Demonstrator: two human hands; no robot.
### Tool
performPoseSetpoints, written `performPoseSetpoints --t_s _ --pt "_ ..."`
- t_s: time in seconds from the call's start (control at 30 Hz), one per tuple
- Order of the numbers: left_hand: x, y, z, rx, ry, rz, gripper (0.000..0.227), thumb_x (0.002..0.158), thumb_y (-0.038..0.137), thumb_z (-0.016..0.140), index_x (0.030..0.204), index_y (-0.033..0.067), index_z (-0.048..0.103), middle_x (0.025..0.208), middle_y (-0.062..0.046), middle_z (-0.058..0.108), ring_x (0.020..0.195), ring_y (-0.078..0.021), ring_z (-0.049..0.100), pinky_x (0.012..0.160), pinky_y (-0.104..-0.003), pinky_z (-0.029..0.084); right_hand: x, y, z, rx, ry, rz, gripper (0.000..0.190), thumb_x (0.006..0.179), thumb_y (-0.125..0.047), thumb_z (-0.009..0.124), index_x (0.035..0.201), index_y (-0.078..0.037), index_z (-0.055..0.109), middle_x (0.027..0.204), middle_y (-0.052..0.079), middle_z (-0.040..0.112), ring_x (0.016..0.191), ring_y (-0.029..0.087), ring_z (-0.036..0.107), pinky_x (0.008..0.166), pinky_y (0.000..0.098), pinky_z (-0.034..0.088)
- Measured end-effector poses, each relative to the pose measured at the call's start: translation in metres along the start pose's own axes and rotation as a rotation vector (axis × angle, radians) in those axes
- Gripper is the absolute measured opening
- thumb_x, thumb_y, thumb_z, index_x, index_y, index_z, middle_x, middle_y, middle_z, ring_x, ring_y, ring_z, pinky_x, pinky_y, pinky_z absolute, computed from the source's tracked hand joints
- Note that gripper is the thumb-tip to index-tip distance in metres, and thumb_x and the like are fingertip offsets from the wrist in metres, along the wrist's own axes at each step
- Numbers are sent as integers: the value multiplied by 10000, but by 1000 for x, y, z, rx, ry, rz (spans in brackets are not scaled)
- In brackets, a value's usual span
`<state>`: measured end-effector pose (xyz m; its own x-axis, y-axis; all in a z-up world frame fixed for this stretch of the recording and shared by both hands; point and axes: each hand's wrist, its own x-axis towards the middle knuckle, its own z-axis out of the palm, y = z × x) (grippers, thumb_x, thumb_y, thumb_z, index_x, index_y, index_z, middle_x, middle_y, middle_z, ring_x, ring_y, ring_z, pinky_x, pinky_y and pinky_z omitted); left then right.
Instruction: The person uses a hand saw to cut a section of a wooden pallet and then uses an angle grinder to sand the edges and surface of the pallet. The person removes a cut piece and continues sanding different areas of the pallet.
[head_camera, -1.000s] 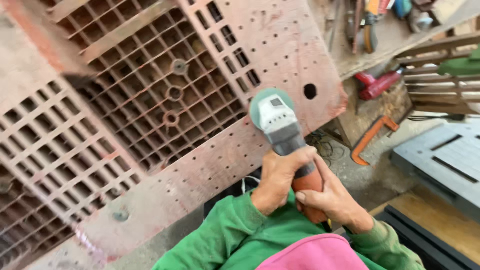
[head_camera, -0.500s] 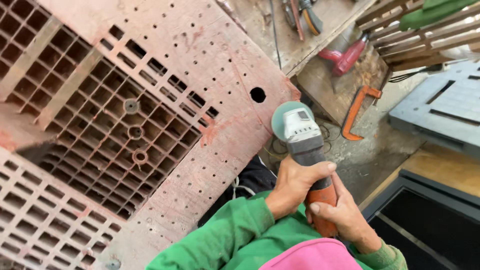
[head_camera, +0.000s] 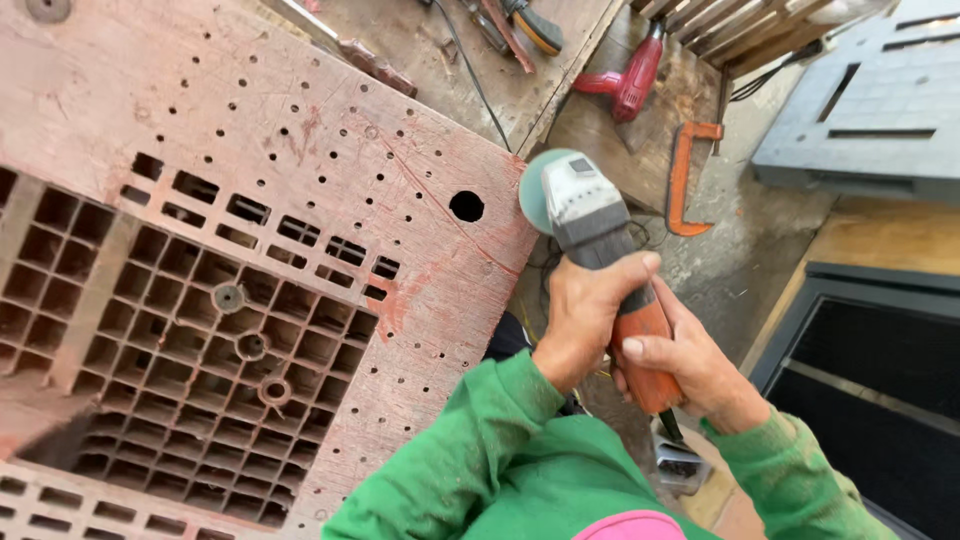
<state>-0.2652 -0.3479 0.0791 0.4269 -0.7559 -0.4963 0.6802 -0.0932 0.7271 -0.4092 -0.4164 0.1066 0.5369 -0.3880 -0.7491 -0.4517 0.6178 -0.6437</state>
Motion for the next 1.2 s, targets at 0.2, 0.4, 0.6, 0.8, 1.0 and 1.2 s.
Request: performPoseSetpoints --t_s 0.2,0.4,0.6,0.8,1.0,1.2 --pt "1 3 5 -140 82 6 294 805 288 796 911 42 675 835 -15 663 724 -112 604 658 -318 538 4 -22 -4 -62 -52 108 1013 658 -234 781 1552 -183 309 847 143 656 572 256 679 470 394 556" --pt "30 17 27 -326 158 16 296 820 257 796 950 38 645 840 -15 637 725 -124 594 650 -327 525 36 -68 -27 -147 -184 79 995 724 -262 774 1576 -118 282 887 124 645 638 224 670 536 369 564" --pt "37 17 66 -484 273 13 309 800 222 812 982 38 643 873 -12 646 770 -121 606 706 -314 535 44 -93 -68 -275 -242 246 1116 672 -283 791 1645 -201 250 800 162 661 586 255 679 492 393 558" --pt "59 6 90 -451 346 18 294 800 226 798 968 51 631 846 -8 638 738 -122 599 679 -315 530 64 -104 -100 -241 -376 233 1082 771 -276 810 1642 -208 171 874 179 662 646 268 686 527 413 577" --pt "70 7 98 -435 356 117 319 858 196 810 1030 6 620 906 -28 617 786 -131 577 722 -323 523 73 -125 -91 -283 -394 236 1038 672 -295 755 1596 -204 289 822 119 653 567 223 668 471 378 555" --pt "75 -5 91 -463 385 101 298 834 160 801 1041 39 625 905 -14 624 797 -124 605 737 -316 536 87 -120 -95 -306 -461 231 1003 691 -253 775 1570 -188 296 853 127 656 603 212 669 516 366 567"
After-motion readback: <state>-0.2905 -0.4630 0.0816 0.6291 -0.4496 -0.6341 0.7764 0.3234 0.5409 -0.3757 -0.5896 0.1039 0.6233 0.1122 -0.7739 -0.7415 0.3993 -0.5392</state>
